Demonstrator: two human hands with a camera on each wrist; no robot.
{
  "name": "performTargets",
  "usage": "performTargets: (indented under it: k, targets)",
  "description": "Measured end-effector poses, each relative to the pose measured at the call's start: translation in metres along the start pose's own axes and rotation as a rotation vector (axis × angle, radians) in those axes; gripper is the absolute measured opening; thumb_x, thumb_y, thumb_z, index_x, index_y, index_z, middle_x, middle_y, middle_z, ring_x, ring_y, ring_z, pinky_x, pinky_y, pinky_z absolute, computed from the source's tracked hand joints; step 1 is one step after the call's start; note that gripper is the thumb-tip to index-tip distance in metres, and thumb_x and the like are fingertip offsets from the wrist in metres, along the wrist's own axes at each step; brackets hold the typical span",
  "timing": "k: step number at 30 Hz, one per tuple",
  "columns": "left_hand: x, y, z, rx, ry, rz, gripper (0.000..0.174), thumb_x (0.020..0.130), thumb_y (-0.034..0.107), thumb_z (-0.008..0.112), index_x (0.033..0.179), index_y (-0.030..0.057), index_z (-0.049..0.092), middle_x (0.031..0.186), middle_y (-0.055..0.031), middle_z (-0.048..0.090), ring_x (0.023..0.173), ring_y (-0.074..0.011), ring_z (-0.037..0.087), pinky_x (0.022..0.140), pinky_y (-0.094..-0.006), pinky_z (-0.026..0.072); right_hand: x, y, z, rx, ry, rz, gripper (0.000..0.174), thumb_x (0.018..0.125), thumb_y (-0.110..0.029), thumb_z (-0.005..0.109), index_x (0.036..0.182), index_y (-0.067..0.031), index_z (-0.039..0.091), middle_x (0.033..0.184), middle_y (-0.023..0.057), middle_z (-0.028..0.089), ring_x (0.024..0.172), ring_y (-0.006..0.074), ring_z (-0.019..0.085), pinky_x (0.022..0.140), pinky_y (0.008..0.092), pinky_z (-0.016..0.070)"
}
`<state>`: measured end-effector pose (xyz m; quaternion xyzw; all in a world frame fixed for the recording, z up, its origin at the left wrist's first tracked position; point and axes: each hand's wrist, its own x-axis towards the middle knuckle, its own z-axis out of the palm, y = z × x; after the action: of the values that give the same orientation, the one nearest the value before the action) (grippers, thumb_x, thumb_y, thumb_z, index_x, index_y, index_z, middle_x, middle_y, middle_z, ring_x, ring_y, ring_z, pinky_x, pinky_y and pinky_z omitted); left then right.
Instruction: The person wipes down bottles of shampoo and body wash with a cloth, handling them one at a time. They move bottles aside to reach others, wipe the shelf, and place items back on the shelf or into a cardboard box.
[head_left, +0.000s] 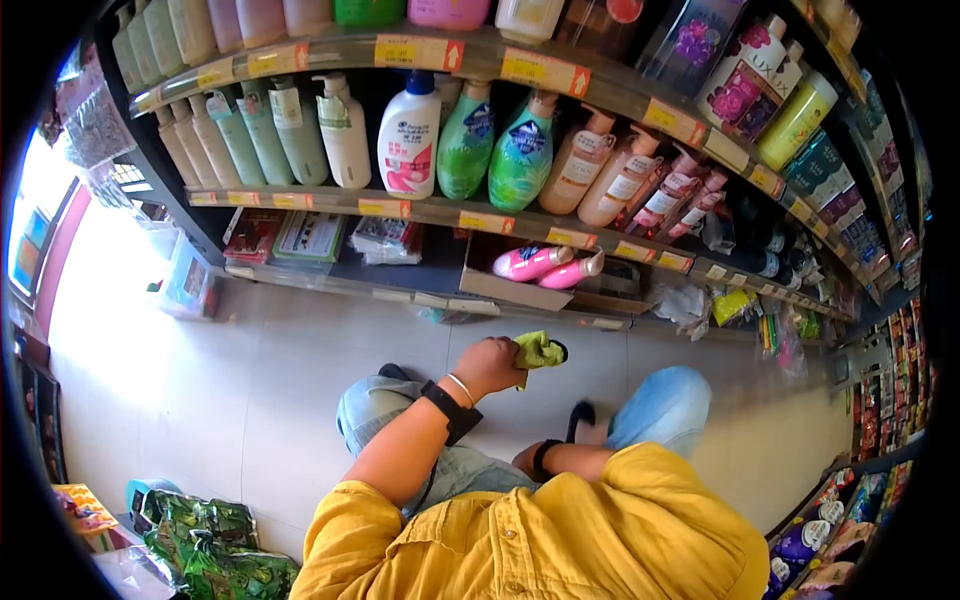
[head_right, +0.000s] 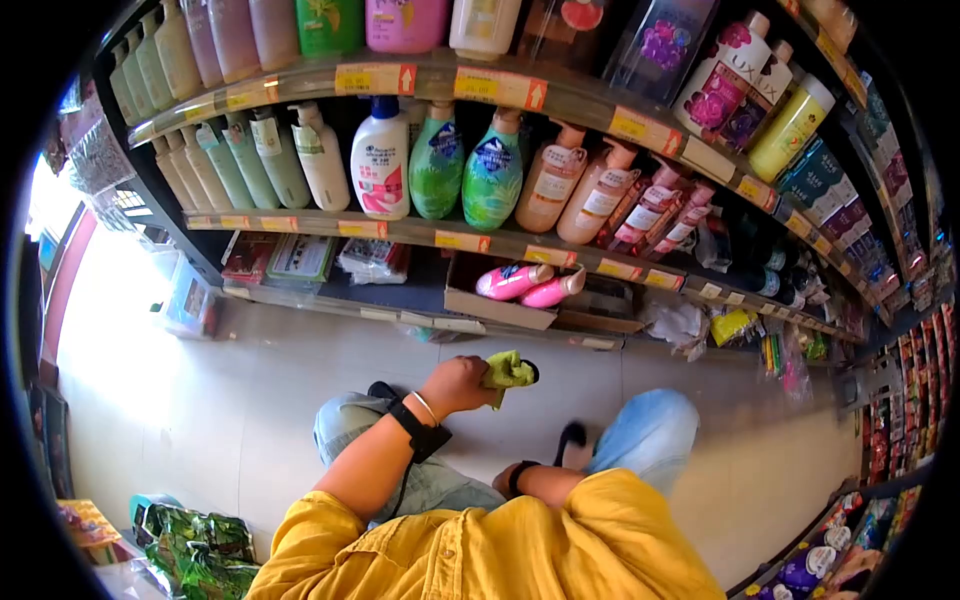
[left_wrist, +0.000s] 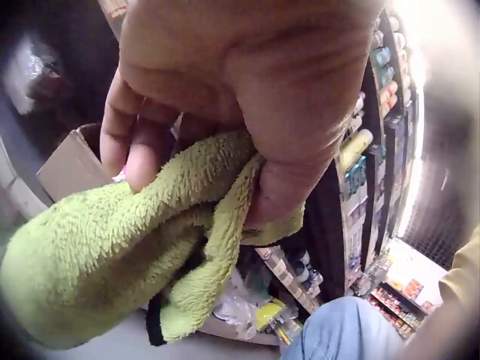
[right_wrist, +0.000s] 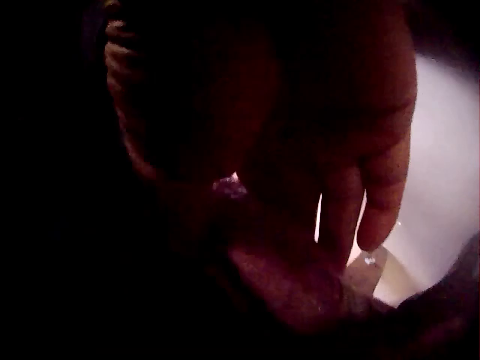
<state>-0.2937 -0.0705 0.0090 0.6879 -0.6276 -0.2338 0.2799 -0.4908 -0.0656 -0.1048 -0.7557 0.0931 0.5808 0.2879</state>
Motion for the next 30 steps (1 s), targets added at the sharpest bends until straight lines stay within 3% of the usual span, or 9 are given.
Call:
performTargets:
  k: [7, 9, 10, 16, 20, 23, 25, 27, 30]
  targets:
    - [0.004, -0.001, 0.004, 0.029, -0.051, 0.031, 0.031, 0.060, 0.032, 0.063, 0.073, 0.0042, 0.061, 0.076, -0.0152, 0.060, 0.072, -0.0323, 0.058, 0.065, -0.0390, 0.0470, 0.031, 0.017, 0.005, 0.149, -0.017, 0.053, 0.046, 0.069, -0.040, 0.060, 0.101, -0.0073, 0.062, 0.101, 0.0127, 0.061, 0.091, 0.0251, 0.055, 0.082, 0.0375, 0.0387]
    - [0.002, -0.010, 0.005, 0.057, -0.047, -0.017, 0.033, 0.061, 0.035, 0.063, 0.076, 0.0050, 0.061, 0.078, -0.0143, 0.060, 0.074, -0.0315, 0.058, 0.066, -0.0386, 0.0471, 0.055, 0.028, 0.009, 0.479, -0.328, 0.156, 0.039, 0.067, -0.032, 0.061, 0.096, -0.0068, 0.064, 0.096, 0.0132, 0.062, 0.088, 0.0266, 0.056, 0.079, 0.0378, 0.0405]
    - [-0.002, -0.014, 0.003, 0.039, -0.049, -0.064, 0.035, 0.062, 0.036, 0.063, 0.076, 0.0049, 0.061, 0.079, -0.0145, 0.061, 0.074, -0.0314, 0.058, 0.066, -0.0387, 0.0471, 0.057, 0.028, 0.003, -0.110, -0.204, -0.029, 0.032, 0.064, -0.022, 0.061, 0.091, -0.0054, 0.066, 0.091, 0.0134, 0.063, 0.081, 0.0274, 0.058, 0.074, 0.0395, 0.0424]
    - [-0.027, -0.042, 0.000, 0.067, 0.027, -0.211, 0.040, 0.063, 0.039, 0.063, 0.077, 0.0014, 0.061, 0.076, -0.0173, 0.060, 0.073, -0.0334, 0.058, 0.065, -0.0397, 0.0472, 0.080, 0.019, -0.033, -0.056, -0.012, -0.099, 0.028, 0.067, -0.027, 0.061, 0.085, -0.0051, 0.065, 0.079, 0.0125, 0.063, 0.071, 0.0255, 0.057, 0.068, 0.0369, 0.0447]
    - [-0.033, -0.055, -0.001, 0.085, 0.277, -0.140, 0.030, 0.058, 0.029, 0.066, 0.072, 0.0028, 0.061, 0.076, -0.0144, 0.059, 0.077, -0.0320, 0.056, 0.072, -0.0399, 0.0442, 0.040, 0.039, -0.097, 0.337, 0.751, -0.225, 0.032, 0.074, -0.035, 0.054, 0.084, -0.0056, 0.062, 0.083, 0.0137, 0.062, 0.081, 0.0268, 0.059, 0.071, 0.0341, 0.0452]
    - [-0.032, -0.053, -0.010, 0.080, 0.427, -0.077, 0.028, 0.061, 0.028, 0.066, 0.075, 0.0036, 0.062, 0.079, -0.0136, 0.060, 0.080, -0.0304, 0.055, 0.076, -0.0373, 0.0418, 0.065, 0.097, -0.137, -0.246, 1.243, -0.274, 0.027, 0.075, -0.033, 0.050, 0.076, -0.0075, 0.061, 0.079, 0.0100, 0.063, 0.078, 0.0283, 0.059, 0.067, 0.0355, 0.0456]
    - [-0.030, -0.050, -0.013, 0.079, 0.506, -0.047, 0.027, 0.063, 0.027, 0.066, 0.077, 0.0039, 0.062, 0.081, -0.0134, 0.061, 0.082, -0.0292, 0.054, 0.079, -0.0350, 0.0397, 0.029, 0.098, -0.155, 0.721, 1.200, -0.173, 0.025, 0.075, -0.031, 0.050, 0.070, -0.0092, 0.060, 0.071, 0.0092, 0.062, 0.070, 0.0269, 0.059, 0.062, 0.0361, 0.0458]
    - [-0.026, -0.048, -0.012, -0.001, 0.626, -0.060, 0.028, 0.061, 0.029, 0.066, 0.077, 0.0054, 0.062, 0.084, -0.0133, 0.059, 0.082, -0.0316, 0.055, 0.075, -0.0396, 0.0436, 0.054, 0.165, -0.178, 1.021, 1.229, -0.520, 0.023, 0.076, -0.028, 0.050, 0.073, -0.0079, 0.060, 0.061, 0.0061, 0.058, 0.056, 0.0161, 0.056, 0.054, 0.0301, 0.0444]
    - [-0.023, -0.039, -0.022, -0.186, 0.535, -0.151, 0.030, 0.064, 0.029, 0.065, 0.081, 0.0046, 0.060, 0.087, -0.0144, 0.059, 0.082, -0.0351, 0.055, 0.073, -0.0403, 0.0448, -0.024, 0.133, -0.187, 1.367, 1.366, -0.465, 0.019, 0.080, -0.021, 0.050, 0.093, -0.0082, 0.053, 0.066, 0.0014, 0.055, 0.057, 0.0128, 0.053, 0.045, 0.0249, 0.0393]
